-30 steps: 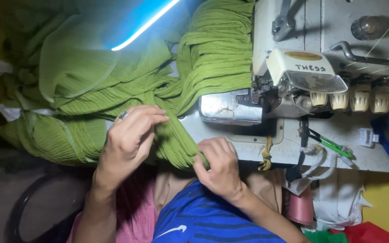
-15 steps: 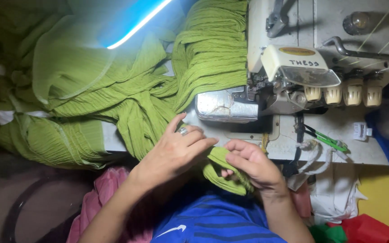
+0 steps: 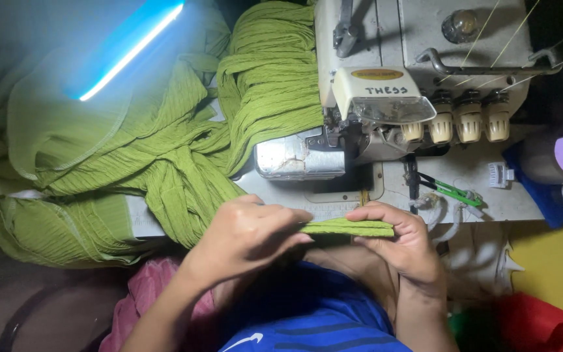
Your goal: Sewing strips of green fabric using an industrial overlock machine
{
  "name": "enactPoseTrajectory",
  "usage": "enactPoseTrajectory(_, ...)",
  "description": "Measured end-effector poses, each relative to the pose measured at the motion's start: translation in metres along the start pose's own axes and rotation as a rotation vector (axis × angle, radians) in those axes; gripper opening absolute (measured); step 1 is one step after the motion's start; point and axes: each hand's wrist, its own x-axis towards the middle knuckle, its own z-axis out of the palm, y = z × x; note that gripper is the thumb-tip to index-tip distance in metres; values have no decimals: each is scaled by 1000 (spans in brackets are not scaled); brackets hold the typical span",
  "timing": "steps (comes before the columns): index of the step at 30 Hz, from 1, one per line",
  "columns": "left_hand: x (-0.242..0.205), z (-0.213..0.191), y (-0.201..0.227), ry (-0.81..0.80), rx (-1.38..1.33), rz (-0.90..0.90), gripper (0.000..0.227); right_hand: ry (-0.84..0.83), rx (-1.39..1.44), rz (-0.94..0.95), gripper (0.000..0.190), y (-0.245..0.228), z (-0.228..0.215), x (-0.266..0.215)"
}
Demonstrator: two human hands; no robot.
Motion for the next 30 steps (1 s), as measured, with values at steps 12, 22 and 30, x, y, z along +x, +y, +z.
enactPoseTrajectory(12,23,27,34,259,160,135,8,93,-184,-181,29,-24,14,-1)
enactPoseTrajectory(22,24,28,41,361,285,44,10,94,-169,-221,25,-21,23,-1)
enactPoseTrajectory(30,15,32,45,337,526,82,11,113,-394,-290,42,-38,30,3)
